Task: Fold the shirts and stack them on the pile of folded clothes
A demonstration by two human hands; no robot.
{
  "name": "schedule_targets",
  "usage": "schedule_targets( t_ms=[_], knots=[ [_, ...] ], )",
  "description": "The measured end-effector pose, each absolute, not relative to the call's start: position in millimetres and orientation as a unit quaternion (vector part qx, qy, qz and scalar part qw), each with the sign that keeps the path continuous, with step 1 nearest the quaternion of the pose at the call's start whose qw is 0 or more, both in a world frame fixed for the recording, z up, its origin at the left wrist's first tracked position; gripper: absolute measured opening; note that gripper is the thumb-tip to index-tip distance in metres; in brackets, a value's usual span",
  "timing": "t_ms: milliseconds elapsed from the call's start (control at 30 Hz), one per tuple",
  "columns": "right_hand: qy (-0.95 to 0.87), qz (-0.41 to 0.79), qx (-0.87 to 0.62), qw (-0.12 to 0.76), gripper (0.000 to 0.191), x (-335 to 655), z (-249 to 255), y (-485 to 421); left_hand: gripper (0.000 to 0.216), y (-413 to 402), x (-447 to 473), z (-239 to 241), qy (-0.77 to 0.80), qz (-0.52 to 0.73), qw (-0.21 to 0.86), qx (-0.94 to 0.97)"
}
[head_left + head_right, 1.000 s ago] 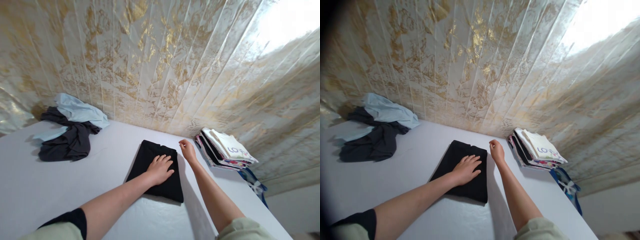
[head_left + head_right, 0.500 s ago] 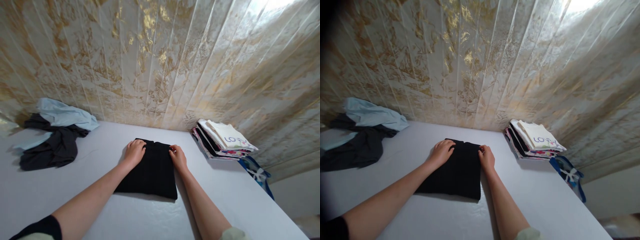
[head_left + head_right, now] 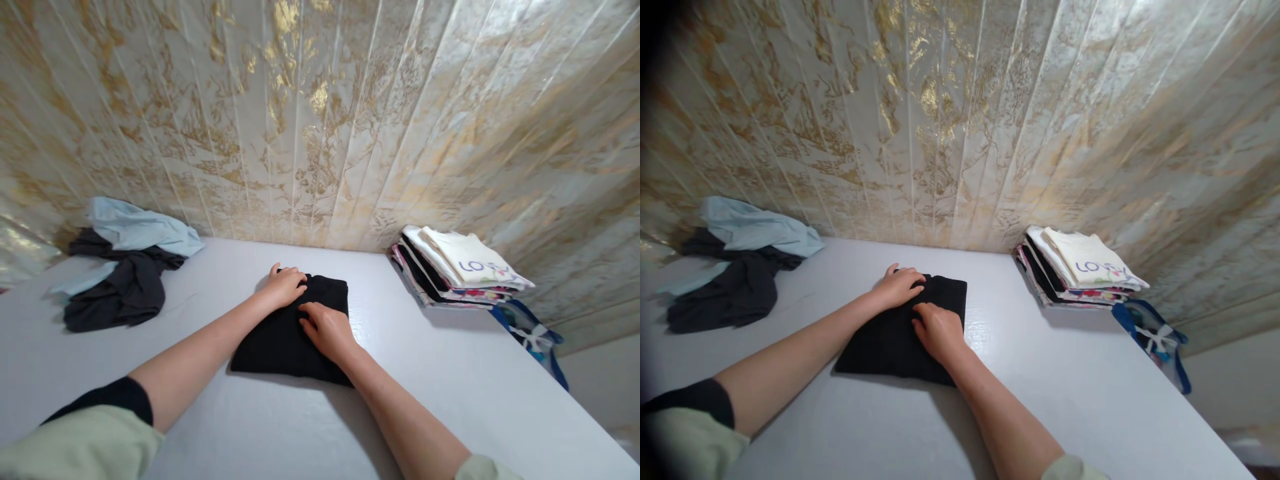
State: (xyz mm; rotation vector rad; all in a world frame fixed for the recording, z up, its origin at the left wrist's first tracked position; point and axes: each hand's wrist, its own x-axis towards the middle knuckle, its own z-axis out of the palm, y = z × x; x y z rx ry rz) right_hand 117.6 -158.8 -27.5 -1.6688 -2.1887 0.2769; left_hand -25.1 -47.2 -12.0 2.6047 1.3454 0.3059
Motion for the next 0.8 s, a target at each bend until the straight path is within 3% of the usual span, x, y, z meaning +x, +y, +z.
schedule_targets(
  t_ms=[200,467,800],
  knots=[
    [-0.799,0.059,-0.556,0.220,0.026,114,-24,-166,0.007,-19,-5,6,0.421,0.033,0.148,0.895],
    [-0.869,0.204,-0.400,0.210,0.044,113,-17,-170,0.012,-20,0,-5,0.414,0.081,0.149,0.895],
    [-0.868,0.204,-0.401,0.210,0.046,113,-18,-168,0.013,-28,23,3,0.380,0.065,0.150,0.910]
  ],
)
